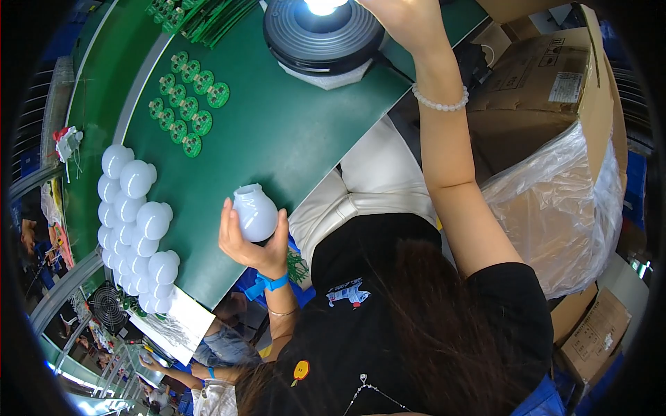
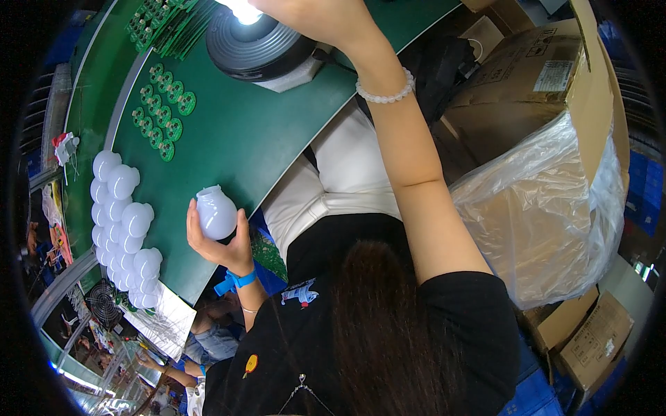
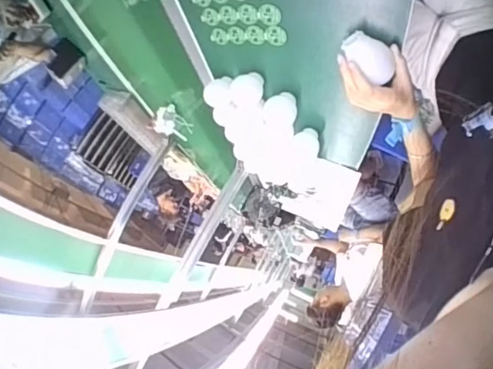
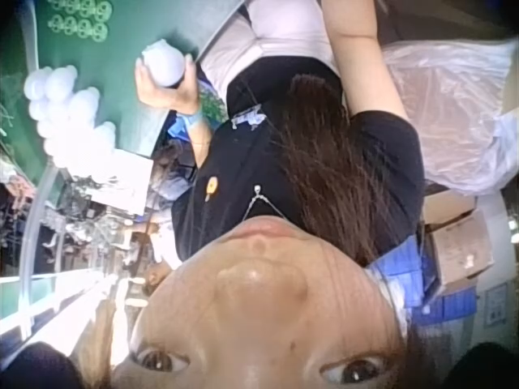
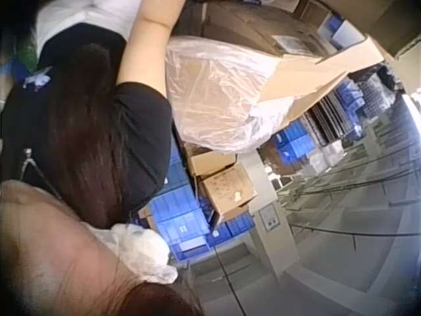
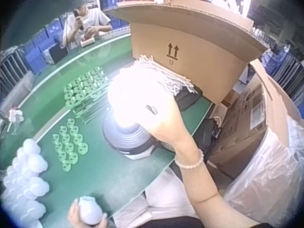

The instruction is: Testing LED light bulbs by placing them on a testing fixture.

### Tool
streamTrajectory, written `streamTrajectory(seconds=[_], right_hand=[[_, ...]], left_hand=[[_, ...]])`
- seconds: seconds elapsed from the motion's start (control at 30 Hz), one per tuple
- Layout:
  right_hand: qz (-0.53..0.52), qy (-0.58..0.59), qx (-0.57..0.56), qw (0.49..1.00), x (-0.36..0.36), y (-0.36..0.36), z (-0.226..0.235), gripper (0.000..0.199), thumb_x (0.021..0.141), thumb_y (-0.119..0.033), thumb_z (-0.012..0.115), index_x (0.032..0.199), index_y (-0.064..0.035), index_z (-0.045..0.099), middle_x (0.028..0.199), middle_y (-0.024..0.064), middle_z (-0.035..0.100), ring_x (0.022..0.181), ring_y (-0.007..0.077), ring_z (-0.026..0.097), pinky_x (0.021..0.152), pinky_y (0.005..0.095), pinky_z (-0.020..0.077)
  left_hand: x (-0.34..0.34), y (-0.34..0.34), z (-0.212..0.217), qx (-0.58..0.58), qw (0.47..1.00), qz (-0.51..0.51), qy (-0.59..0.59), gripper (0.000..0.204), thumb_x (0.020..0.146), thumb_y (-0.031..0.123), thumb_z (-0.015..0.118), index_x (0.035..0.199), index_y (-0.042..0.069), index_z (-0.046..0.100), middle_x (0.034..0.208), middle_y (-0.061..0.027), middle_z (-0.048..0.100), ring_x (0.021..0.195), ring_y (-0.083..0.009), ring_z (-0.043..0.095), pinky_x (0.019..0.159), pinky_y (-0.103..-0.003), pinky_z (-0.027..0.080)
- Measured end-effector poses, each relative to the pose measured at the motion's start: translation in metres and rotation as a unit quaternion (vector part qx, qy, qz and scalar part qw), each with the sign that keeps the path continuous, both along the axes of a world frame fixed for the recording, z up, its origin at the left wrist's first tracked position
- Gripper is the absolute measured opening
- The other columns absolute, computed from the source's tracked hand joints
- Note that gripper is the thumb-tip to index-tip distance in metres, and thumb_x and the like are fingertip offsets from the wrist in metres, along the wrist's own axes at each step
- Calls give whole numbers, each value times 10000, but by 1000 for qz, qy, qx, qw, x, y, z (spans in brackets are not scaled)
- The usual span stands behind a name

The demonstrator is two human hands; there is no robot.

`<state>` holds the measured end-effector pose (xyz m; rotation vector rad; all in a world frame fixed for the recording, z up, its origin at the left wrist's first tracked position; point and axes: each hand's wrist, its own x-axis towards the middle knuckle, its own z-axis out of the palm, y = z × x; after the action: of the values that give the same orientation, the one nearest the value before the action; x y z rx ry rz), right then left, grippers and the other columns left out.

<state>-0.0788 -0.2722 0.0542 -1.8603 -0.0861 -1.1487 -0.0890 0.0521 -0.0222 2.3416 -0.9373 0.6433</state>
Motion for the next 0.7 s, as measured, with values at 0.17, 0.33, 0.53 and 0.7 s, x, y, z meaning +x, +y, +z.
streamTrajectory(seconds=[0.17,0.33,0.53,0.7], right_hand=[[14,19,12,1000,0,-3,-1,359,749,-92,624,1072,41,543,1095,154,558,1035,253,517,943,341,370],[-14,2,-44,999,1,-5,-3,349,748,-94,624,1063,36,549,1091,153,562,1038,259,517,945,344,368],[10,5,14,1000,3,-1,-6,360,751,-93,619,1081,33,548,1112,152,561,1060,261,513,956,348,361],[-14,-26,22,999,4,-2,-4,362,749,-85,609,1089,24,552,1119,152,566,1068,261,514,959,353,362]], left_hand=[[0,0,0,1,1000,2,1,786,557,197,817,1223,68,420,1184,-160,545,1016,-302,525,865,-374,365],[0,1,0,6,1000,4,2,790,556,207,817,1223,66,419,1184,-159,546,1015,-299,524,866,-374,363],[0,0,-1,-2,1000,2,2,784,559,209,815,1221,68,420,1180,-159,548,1016,-299,524,866,-375,363],[0,0,0,4,1000,3,2,785,558,207,815,1222,68,419,1180,-159,548,1018,-299,524,867,-375,363]])
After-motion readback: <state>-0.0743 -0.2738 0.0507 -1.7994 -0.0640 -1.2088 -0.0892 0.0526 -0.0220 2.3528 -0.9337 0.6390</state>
